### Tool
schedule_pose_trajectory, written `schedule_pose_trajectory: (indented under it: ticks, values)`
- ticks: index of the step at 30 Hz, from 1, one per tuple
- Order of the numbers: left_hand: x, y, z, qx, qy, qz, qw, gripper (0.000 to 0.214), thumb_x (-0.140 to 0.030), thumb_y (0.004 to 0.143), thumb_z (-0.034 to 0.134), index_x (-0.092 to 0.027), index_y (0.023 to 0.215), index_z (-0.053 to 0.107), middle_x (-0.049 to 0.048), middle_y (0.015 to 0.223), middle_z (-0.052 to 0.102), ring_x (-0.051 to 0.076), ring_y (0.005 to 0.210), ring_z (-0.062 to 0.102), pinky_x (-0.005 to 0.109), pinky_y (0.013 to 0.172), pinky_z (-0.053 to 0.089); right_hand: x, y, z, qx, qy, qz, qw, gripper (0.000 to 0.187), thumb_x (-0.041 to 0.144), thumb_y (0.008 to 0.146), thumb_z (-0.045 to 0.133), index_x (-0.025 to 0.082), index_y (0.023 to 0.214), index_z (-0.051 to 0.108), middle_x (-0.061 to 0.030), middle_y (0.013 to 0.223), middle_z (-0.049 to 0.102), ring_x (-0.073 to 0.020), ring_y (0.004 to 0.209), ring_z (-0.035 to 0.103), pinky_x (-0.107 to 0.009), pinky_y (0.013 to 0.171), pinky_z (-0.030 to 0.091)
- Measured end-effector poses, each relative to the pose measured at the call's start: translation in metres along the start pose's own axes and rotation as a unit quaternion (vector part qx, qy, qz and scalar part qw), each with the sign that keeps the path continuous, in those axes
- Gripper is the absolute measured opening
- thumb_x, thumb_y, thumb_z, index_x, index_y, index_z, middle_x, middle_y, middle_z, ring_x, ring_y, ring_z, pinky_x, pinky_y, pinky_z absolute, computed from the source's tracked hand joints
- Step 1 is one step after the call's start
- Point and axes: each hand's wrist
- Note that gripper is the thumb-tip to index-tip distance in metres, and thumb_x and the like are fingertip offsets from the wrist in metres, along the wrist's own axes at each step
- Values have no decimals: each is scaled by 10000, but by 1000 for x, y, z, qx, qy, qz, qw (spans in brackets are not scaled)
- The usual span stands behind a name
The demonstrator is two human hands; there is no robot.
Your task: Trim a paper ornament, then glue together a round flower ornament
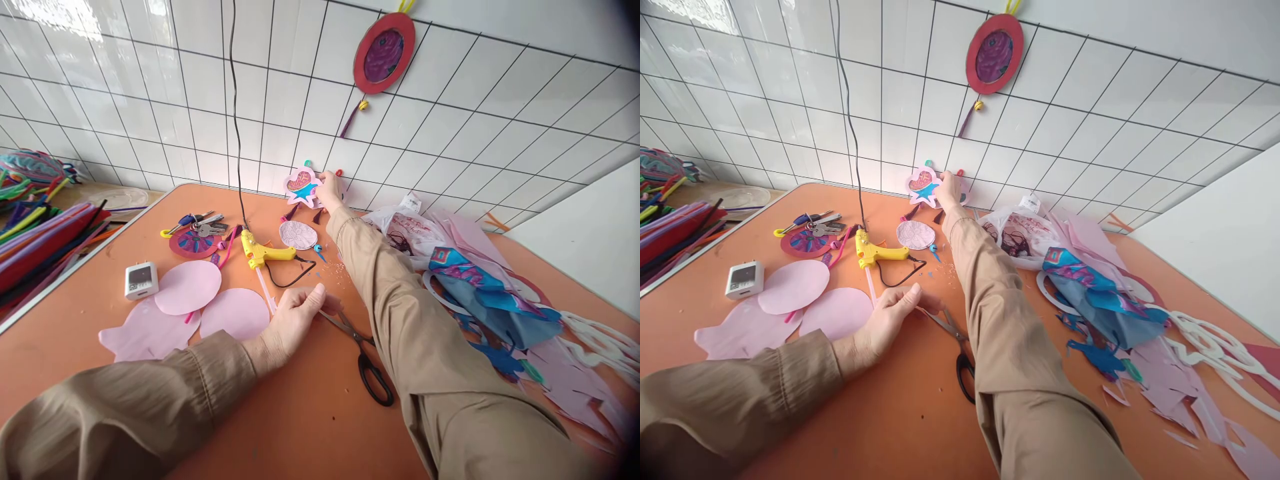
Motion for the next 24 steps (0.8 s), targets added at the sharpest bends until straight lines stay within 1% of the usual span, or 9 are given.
schedule_pose_trajectory:
  ticks: [3,6,11,14,16,18,20,22,24]
  values:
    - [1,0,0,-2,-9,1,1000,583,-661,849,470,-155,743,741,130,875,772,271,879,698,383,856,525,0,2,2,-27,-2,7,1000,288,66,833,573,154,1107,585,-139,1229,627,-212,1139,558,-302,900,480]
    - [2,1,0,-3,-13,1,1000,581,-662,845,478,-155,741,741,128,869,771,269,880,696,380,851,524,0,2,3,-37,1,10,999,274,83,834,583,156,1098,609,-142,1205,643,-239,1143,585,-313,870,507]
    - [1,0,0,-1,-3,-2,1000,574,-645,846,456,-156,736,735,131,867,765,274,900,684,371,816,514,0,1,1,-39,13,11,999,292,82,837,571,156,1115,621,-132,1203,653,-234,1117,626,-295,847,527]
    - [1,0,2,-11,-22,-12,1000,440,-565,810,569,-156,753,724,124,897,761,262,913,675,358,837,499,2,1,-3,-39,20,13,999,290,105,849,567,153,1130,620,-129,1191,652,-240,1122,634,-301,838,536]
    - [4,2,2,-21,-48,-18,998,311,-472,750,673,-162,754,700,105,881,752,235,878,664,337,834,488,5,0,-9,-35,25,17,999,270,135,857,584,154,1124,618,-129,1161,652,-246,1081,657,-310,814,544]
    - [7,4,3,-27,-54,-14,998,246,-408,716,709,-167,719,661,72,797,722,192,782,631,307,777,473,12,-1,-19,-23,29,18,999,203,170,878,582,158,1075,625,-122,1084,662,-239,967,693,-325,779,551]
    - [10,5,3,-24,-39,-4,999,246,-396,722,693,-171,669,607,35,692,655,146,670,558,278,686,434,21,-3,-31,-2,32,14,999,107,207,910,551,164,958,636,-100,941,669,-221,810,708,-344,741,552]
    - [11,6,2,-14,-30,8,999,272,-408,734,666,-180,640,550,7,633,583,119,606,483,263,625,393,32,-9,-46,18,36,5,999,132,231,918,542,177,825,620,-76,824,654,-205,711,698,-346,702,548]
    - [11,6,2,3,-27,19,999,298,-425,750,639,-192,625,503,-5,613,538,115,596,457,262,610,380,44,-20,-64,38,42,-4,998,180,249,901,576,191,731,586,-60,756,643,-196,654,683,-333,648,536]
Point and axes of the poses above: each hand's wrist, its own y-axis towards the middle knuckle, its own z-axis out of the palm, x = y × z
